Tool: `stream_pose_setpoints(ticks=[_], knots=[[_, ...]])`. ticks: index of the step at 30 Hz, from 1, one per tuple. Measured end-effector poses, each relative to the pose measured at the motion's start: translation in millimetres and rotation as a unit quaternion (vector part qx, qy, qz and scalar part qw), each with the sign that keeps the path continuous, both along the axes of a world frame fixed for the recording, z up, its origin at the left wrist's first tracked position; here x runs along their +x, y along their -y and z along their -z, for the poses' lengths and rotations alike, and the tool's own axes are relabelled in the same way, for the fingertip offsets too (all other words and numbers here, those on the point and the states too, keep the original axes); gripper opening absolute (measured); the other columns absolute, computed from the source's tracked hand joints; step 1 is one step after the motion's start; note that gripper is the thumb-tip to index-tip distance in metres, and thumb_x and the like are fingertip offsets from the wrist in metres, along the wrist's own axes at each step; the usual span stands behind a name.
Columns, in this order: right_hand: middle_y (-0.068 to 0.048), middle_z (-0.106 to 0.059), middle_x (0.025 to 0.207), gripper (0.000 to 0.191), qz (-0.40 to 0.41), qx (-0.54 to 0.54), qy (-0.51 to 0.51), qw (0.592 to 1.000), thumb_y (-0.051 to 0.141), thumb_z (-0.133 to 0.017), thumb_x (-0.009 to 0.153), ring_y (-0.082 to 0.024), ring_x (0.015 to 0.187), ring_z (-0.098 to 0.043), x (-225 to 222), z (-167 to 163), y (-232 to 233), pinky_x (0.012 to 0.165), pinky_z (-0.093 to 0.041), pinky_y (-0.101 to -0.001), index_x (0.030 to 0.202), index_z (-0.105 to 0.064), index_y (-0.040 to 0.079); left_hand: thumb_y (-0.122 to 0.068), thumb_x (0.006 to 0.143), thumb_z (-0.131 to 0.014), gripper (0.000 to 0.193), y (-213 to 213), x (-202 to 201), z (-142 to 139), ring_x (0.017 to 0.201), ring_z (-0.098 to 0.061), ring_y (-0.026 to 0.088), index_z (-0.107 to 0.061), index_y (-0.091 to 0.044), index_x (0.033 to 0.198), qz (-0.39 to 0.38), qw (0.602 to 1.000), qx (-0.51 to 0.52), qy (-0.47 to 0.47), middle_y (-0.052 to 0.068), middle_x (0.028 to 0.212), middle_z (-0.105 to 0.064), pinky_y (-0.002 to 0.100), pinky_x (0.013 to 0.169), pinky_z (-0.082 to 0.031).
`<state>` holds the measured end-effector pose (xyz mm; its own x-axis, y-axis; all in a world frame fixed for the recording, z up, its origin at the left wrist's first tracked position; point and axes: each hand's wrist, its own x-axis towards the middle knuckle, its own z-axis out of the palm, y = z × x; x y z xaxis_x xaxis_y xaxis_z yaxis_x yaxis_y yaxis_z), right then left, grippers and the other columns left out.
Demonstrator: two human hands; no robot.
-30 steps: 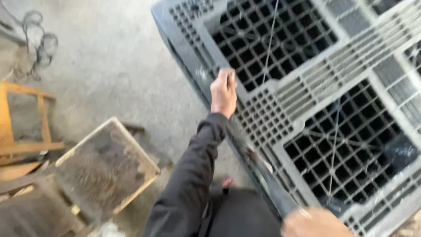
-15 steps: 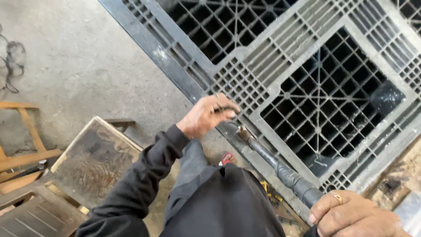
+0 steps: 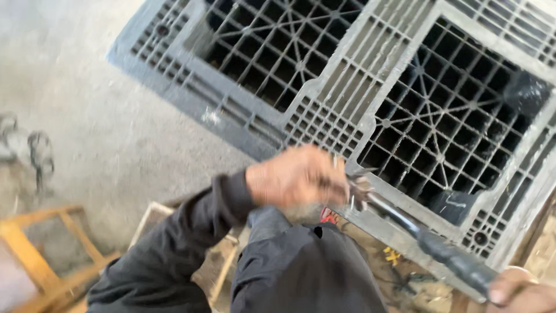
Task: The person hammers nails into a gray plastic crate placed on a wooden workbench. They repeatedly pick up nails from a container and drive them into the crate using a claw hammer. The person occasionally pauses to retrieve more nails.
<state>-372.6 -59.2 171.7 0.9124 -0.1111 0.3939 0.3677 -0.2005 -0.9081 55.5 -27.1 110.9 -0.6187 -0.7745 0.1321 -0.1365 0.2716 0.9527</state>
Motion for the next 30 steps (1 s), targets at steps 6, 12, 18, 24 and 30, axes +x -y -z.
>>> stream_pose_setpoints(ticks=[6,12,18,24,30], knots=[[-0.013,-0.074,0.075,0.026,0.222,0.140,0.059,0.963,0.030,-0.062,0.095,-0.026,0.065,-0.078,16,32,-78,0.072,-0.059,-0.0438,0.092,-0.062,0.004,-0.030,0.081,-0.068,0.022,-72,33,115,0.097,-0.067,0.037,-0.076,-0.013,0.092,0.125,0.945,0.059,0.296,0.013,0.098,-0.071,0.051,0.078,-0.052],[-0.017,-0.072,0.078,0.037,0.607,0.310,0.130,0.720,0.036,-0.062,0.093,-0.030,0.066,-0.077,51,75,-199,0.067,-0.060,-0.0448,0.107,-0.057,0.002,-0.026,0.087,-0.065,0.035,-56,65,213,0.114,-0.063,0.036,-0.073,-0.015,0.118,-0.025,0.863,0.174,0.474,0.014,0.124,-0.069,0.061,0.096,-0.041],[-0.021,-0.070,0.081,0.055,0.761,0.477,-0.146,0.415,0.042,-0.063,0.090,-0.035,0.067,-0.076,114,129,-306,0.062,-0.060,-0.0457,0.123,-0.051,0.000,-0.013,0.101,-0.071,0.029,-106,21,192,0.069,-0.047,0.016,-0.073,-0.002,0.127,-0.135,0.713,0.681,-0.098,0.010,0.094,-0.064,0.029,0.051,-0.033],[-0.016,-0.062,0.076,0.054,0.344,0.683,0.106,0.636,0.043,-0.062,0.102,-0.034,0.058,-0.067,196,150,-274,0.061,-0.061,-0.0516,0.131,-0.044,0.001,-0.011,0.103,-0.059,0.029,-137,43,139,0.078,-0.067,0.015,-0.068,-0.003,0.129,-0.123,0.610,0.660,-0.421,0.014,0.105,-0.072,0.023,0.056,-0.050],[-0.005,-0.051,0.071,0.029,0.466,0.655,-0.008,0.595,0.027,-0.063,0.099,-0.015,0.046,-0.051,221,159,-221,0.042,-0.045,-0.0339,0.113,-0.050,0.006,-0.011,0.105,-0.058,0.016,-167,35,136,0.103,-0.073,0.025,-0.066,-0.002,0.115,-0.193,0.581,0.597,-0.519,0.014,0.113,-0.072,0.030,0.074,-0.062]])
